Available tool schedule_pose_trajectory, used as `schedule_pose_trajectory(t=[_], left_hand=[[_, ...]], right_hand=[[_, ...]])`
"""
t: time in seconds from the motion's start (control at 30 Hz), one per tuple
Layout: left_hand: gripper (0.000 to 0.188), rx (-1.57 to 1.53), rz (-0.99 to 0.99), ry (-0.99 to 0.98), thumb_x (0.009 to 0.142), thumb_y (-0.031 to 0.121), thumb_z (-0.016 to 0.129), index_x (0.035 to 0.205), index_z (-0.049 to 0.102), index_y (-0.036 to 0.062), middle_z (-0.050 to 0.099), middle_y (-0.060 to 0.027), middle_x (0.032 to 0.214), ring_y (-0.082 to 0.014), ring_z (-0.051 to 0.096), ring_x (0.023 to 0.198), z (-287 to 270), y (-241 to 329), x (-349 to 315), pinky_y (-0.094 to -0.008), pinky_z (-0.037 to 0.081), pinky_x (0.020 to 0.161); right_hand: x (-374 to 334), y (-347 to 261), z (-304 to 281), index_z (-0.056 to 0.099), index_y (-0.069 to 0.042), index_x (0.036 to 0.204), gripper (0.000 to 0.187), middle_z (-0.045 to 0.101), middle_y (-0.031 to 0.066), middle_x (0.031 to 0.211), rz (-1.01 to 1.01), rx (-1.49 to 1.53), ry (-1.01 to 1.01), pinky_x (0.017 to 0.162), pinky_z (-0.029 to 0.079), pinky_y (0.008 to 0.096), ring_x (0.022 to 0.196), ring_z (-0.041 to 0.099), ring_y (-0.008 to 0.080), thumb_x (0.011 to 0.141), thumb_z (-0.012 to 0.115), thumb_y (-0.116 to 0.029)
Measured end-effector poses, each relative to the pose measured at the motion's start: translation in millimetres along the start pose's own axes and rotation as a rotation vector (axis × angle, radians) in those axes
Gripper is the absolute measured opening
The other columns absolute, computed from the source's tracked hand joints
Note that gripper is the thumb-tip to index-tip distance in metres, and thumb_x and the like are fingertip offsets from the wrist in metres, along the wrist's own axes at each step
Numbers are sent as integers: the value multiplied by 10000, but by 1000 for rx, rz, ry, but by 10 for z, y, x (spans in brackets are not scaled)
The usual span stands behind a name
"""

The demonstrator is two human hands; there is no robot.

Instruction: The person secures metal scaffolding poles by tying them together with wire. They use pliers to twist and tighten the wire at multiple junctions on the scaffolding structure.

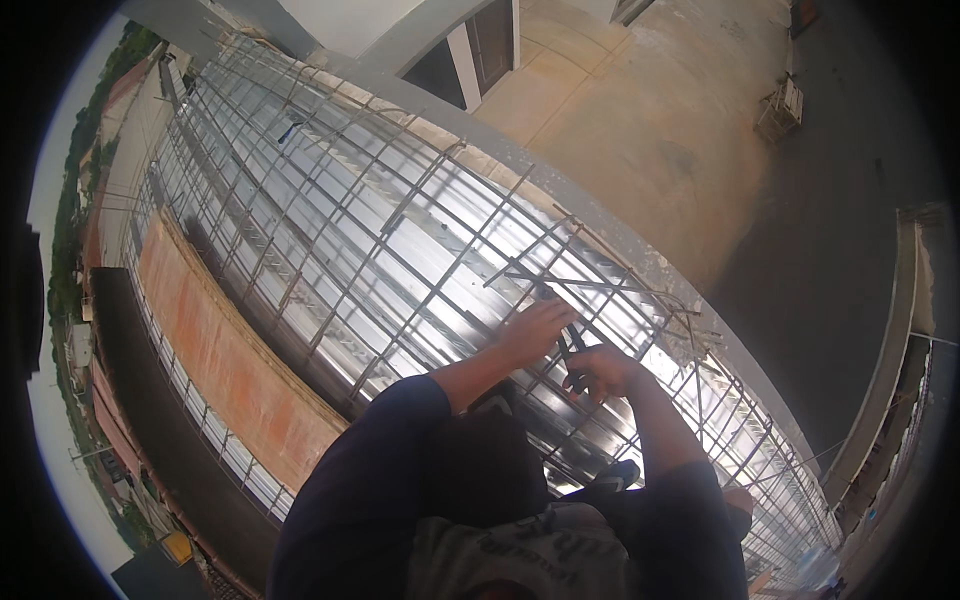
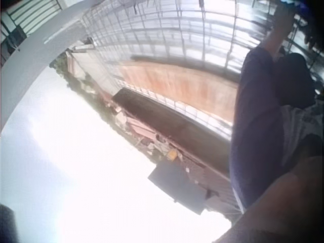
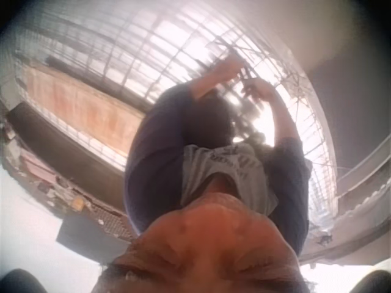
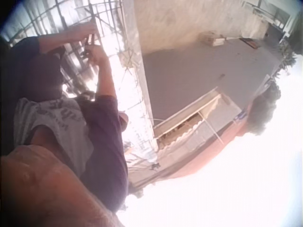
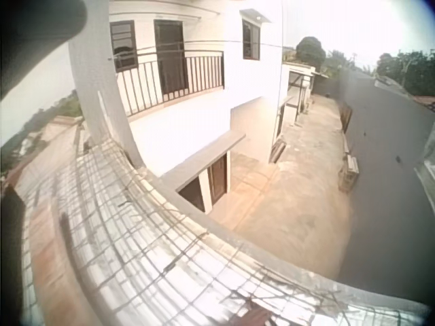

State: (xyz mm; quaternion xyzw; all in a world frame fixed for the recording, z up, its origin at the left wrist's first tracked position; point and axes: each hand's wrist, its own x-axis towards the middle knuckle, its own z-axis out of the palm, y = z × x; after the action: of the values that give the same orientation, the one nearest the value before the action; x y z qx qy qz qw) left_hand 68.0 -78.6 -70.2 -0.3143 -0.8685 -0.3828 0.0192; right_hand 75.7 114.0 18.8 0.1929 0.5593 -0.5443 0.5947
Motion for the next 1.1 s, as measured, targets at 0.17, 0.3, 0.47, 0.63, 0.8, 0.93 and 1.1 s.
schedule_pose_trajectory(t=[0.17, 0.3, 0.47, 0.63, 0.8, 0.93, 1.1], left_hand=[[222, -17, 65, -190, 726, 120, 622, 936, 571, 70, 561, -65, 955, -238, 567, 888, -99, 252, -50, -370, 445, 788], [165, -9, 204, -362, 737, 83, 573, 900, 554, 73, 544, -69, 916, -256, 553, 842, 153, 244, -148, -380, 438, 776], [157, 90, 292, -460, 753, 51, 520, 908, 541, 71, 546, -73, 873, -276, 546, 844, 321, 250, -228, -383, 429, 802], [255, 130, -2, -694, 821, 88, 458, 1062, 538, 87, 601, -144, 924, -339, 585, 888, 88, 159, -206, -460, 448, 805], [229, 212, -193, -934, 886, 138, 440, 1086, 545, 102, 634, -184, 983, -352, 609, 915, -188, 281, 133, -486, 464, 783], [191, 290, -112, -1073, 902, 199, 470, 1006, 573, 78, 647, -171, 870, -358, 614, 865, -300, 547, 619, -458, 467, 758], [217, 111, -46, -978, 891, 239, 510, 902, 609, 46, 642, -173, 817, -358, 613, 815, -255, 1165, 1320, -451, 469, 738]], right_hand=[[-115, 647, -70, 522, 80, 1065, 315, 652, 196, 927, -41, 210, -147, 437, 476, 292, 750, 674, 264, 886, 525, -180], [-217, 1053, -89, 492, 72, 1109, 349, 615, 213, 1052, -52, 293, -194, 510, 548, 339, 847, 667, 308, 881, 568, -181], [148, 2037, -335, 399, 30, 1272, 492, 550, 154, 997, -239, 5, -121, 662, 573, 387, 895, 603, 280, 840, 572, -130], [1, 1944, -386, 223, -193, 1471, 787, 445, 171, 1214, 22, -494, 113, 828, 517, 411, 1092, 516, 324, 796, 621, -265], [-250, 1886, -142, 298, -125, 1432, 713, 404, 199, 1322, 30, -1028, 493, 997, 376, 498, 1222, 430, 376, 815, 621, -277], [-374, 1306, -173, 383, -76, 1353, 586, 408, 188, 1326, -299, -817, 1007, 1011, 331, 522, 1261, 382, 365, 841, 599, -260], [-545, 790, -163, 545, -69, 1116, 294, 594, 147, 1080, -658, -760, 988, 917, 391, 509, 1073, 551, 305, 872, 526, -233]])
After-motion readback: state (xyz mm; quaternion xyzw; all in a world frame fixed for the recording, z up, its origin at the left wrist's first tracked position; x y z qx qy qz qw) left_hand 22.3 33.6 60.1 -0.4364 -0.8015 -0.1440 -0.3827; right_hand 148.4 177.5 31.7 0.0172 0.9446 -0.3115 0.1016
